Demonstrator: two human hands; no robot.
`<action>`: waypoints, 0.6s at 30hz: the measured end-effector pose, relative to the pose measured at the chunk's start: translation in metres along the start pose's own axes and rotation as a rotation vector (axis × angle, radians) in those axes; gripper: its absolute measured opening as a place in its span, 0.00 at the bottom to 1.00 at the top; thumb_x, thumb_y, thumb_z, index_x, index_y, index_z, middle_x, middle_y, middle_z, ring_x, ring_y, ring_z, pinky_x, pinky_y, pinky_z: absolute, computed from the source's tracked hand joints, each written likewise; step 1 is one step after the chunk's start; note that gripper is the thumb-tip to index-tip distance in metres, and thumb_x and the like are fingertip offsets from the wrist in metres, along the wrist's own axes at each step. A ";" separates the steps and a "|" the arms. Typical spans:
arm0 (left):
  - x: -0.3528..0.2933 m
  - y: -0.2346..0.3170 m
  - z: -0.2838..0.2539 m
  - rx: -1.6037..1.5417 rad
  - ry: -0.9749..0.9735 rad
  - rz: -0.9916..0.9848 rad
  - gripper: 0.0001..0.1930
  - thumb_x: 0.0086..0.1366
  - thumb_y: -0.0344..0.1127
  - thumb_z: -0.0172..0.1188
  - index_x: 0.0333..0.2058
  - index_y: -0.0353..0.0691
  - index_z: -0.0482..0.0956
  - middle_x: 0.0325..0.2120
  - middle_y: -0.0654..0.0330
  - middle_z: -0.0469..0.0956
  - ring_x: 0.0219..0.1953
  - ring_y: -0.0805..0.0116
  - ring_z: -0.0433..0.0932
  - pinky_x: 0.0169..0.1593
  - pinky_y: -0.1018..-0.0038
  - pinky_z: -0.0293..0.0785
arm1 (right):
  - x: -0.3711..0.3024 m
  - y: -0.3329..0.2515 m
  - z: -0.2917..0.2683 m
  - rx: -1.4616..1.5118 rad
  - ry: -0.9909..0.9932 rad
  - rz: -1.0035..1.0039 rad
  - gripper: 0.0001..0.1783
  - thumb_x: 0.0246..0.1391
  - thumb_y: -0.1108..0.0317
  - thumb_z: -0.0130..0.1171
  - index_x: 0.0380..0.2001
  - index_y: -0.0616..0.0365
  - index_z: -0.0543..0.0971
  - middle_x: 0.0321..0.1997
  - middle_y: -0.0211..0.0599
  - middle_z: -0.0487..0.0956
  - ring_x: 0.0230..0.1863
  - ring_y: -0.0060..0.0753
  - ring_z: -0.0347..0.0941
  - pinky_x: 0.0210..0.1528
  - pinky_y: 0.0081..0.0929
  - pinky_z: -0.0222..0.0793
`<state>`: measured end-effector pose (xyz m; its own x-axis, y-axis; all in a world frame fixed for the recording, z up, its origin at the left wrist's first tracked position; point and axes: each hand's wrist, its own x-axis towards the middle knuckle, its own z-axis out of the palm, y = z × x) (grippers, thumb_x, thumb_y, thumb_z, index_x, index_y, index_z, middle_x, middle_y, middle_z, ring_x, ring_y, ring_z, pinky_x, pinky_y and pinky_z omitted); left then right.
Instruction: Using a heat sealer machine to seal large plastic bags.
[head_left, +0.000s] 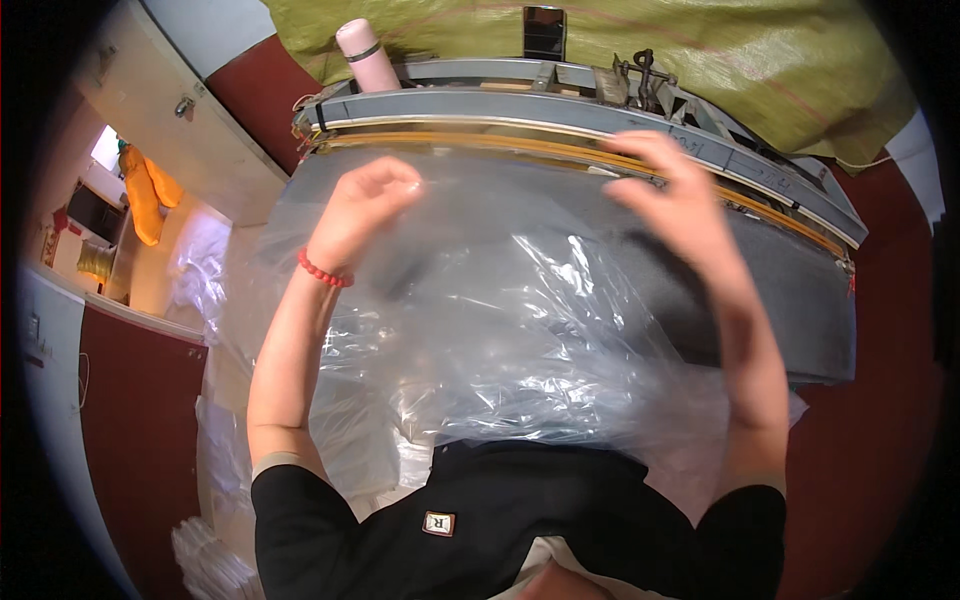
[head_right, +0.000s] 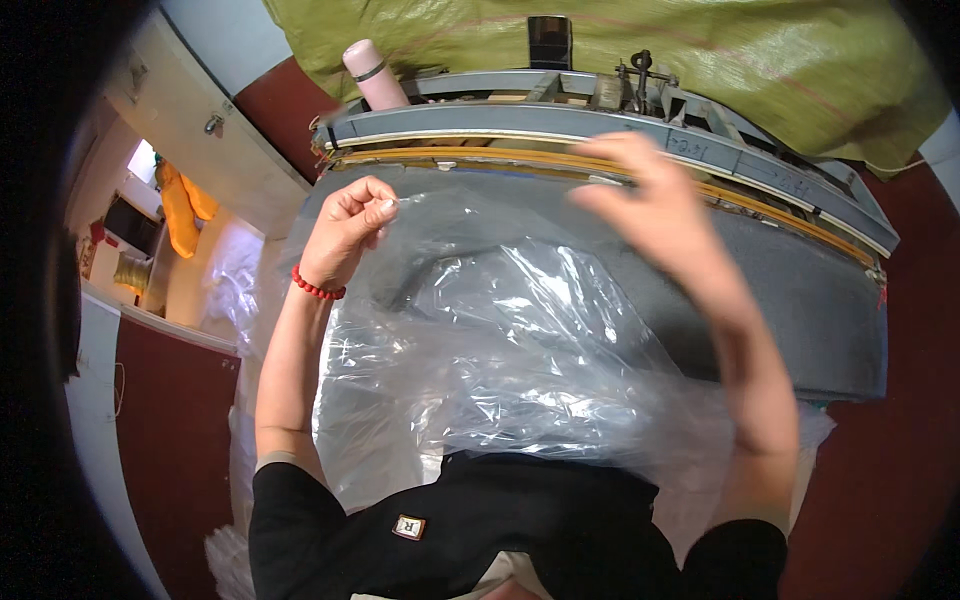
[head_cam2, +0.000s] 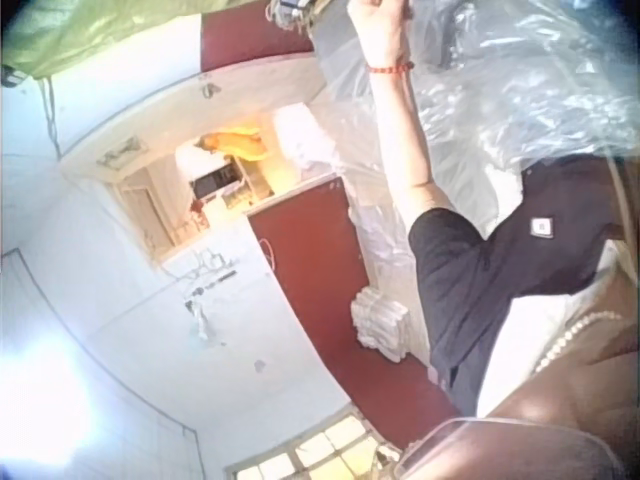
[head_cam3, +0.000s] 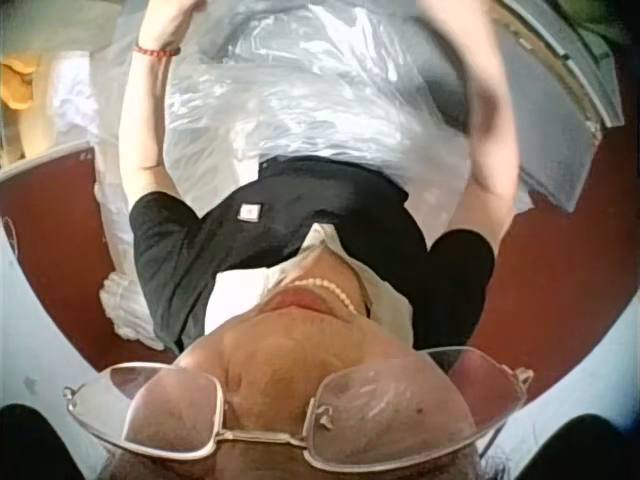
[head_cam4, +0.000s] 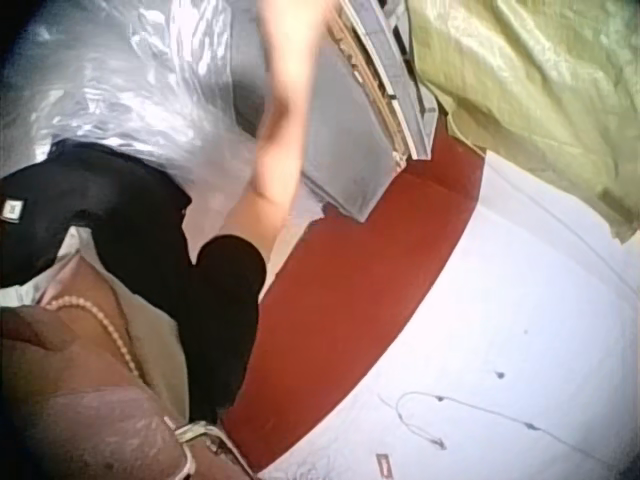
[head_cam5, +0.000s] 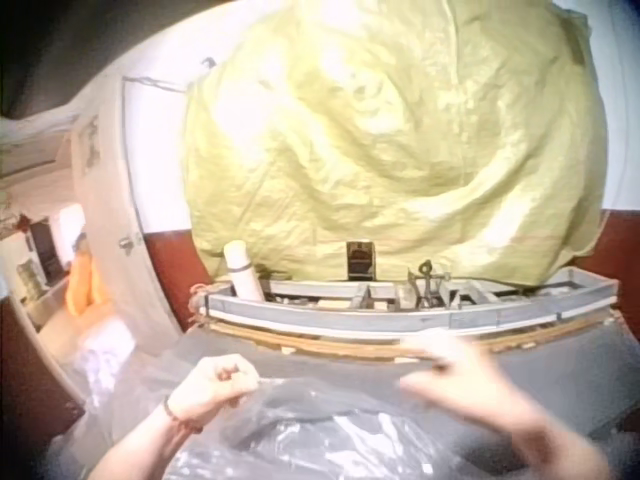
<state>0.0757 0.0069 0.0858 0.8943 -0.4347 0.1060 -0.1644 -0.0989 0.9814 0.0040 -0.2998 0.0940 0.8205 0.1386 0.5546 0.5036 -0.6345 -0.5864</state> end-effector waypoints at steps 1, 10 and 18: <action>-0.003 0.006 -0.001 0.061 -0.034 0.002 0.06 0.55 0.35 0.57 0.26 0.41 0.71 0.16 0.72 0.66 0.18 0.87 0.62 0.21 0.89 0.55 | 0.012 -0.016 0.027 0.073 -0.052 -0.083 0.22 0.36 0.72 0.61 0.40 0.59 0.73 0.44 0.37 0.71 0.48 0.32 0.65 0.51 0.25 0.58; -0.023 0.025 -0.005 0.125 -0.094 0.060 0.06 0.55 0.34 0.56 0.28 0.39 0.72 0.20 0.70 0.70 0.25 0.86 0.65 0.28 0.87 0.59 | 0.033 -0.049 0.130 0.702 -0.163 0.128 0.07 0.43 0.70 0.58 0.19 0.62 0.77 0.19 0.34 0.75 0.20 0.25 0.69 0.26 0.20 0.64; 0.004 0.000 -0.017 0.041 0.084 -0.048 0.05 0.56 0.34 0.55 0.27 0.40 0.75 0.20 0.73 0.70 0.23 0.87 0.63 0.25 0.89 0.54 | -0.014 0.001 0.113 0.032 -0.172 0.175 0.19 0.34 0.67 0.65 0.33 0.59 0.73 0.24 0.32 0.74 0.27 0.22 0.70 0.28 0.20 0.65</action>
<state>0.0867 0.0200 0.0887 0.9330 -0.3522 0.0741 -0.1363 -0.1554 0.9784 0.0233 -0.2167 0.0193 0.9286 0.1575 0.3360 0.3557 -0.6363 -0.6845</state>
